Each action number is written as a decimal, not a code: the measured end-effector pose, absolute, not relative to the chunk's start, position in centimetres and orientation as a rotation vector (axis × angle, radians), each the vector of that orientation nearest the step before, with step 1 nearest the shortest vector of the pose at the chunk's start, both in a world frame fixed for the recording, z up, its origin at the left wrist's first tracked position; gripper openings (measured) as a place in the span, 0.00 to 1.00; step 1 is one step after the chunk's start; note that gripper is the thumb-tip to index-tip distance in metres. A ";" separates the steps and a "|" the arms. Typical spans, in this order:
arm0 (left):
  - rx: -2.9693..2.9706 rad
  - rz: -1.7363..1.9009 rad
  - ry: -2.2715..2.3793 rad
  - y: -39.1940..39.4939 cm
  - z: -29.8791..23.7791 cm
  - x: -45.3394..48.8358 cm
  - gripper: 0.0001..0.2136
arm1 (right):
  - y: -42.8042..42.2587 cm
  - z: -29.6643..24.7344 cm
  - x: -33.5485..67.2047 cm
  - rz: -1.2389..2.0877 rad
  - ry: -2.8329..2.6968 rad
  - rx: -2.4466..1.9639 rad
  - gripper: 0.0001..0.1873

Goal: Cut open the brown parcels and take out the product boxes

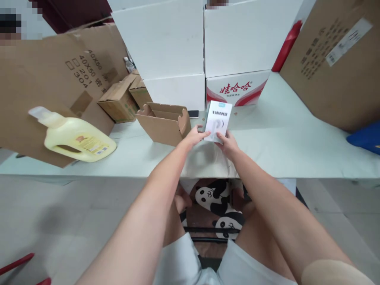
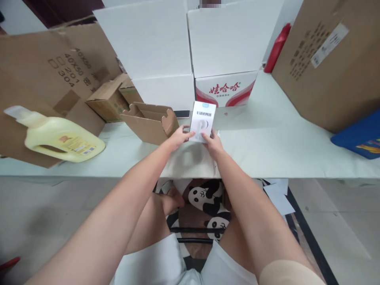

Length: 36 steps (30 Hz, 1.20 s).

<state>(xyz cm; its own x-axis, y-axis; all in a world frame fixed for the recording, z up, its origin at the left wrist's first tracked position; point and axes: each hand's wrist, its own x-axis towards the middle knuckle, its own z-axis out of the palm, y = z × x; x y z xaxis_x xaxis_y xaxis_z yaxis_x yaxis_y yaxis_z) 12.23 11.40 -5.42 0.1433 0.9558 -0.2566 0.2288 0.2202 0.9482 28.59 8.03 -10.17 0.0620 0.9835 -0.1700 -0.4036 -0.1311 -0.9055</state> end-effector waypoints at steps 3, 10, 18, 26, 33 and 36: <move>1.242 0.876 1.312 11.7 -3.4 12.0 0.31 | 9.6 -6.7 28.9 1.406 -0.872 -1.056 0.25; 1.383 1.025 1.177 10.1 2.7 11.0 0.37 | 8.4 0.8 29.7 1.303 -1.124 -0.940 0.25; 1.425 1.052 1.110 8.6 4.6 10.8 0.36 | 5.9 3.0 28.9 1.225 -1.158 -0.957 0.26; 1.252 0.861 1.136 4.6 -2.4 11.3 0.26 | 4.8 -2.4 37.0 0.979 -0.662 -1.560 0.16; 1.122 0.703 1.052 0.8 -8.2 10.4 0.16 | 4.4 -5.3 48.0 0.718 -0.428 -1.868 0.13; 1.067 0.669 0.994 0.9 -9.6 11.0 0.17 | 5.4 -6.9 50.4 0.659 -0.461 -1.960 0.13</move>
<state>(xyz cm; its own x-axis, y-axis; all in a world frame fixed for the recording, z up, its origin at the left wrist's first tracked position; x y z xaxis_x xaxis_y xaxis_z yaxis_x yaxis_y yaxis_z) 11.04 0.95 -9.58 0.4234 0.8426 -0.3328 0.0095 0.3632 0.9317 50.45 5.42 -6.85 0.7807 0.5718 -0.2520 0.0405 -0.4488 -0.8927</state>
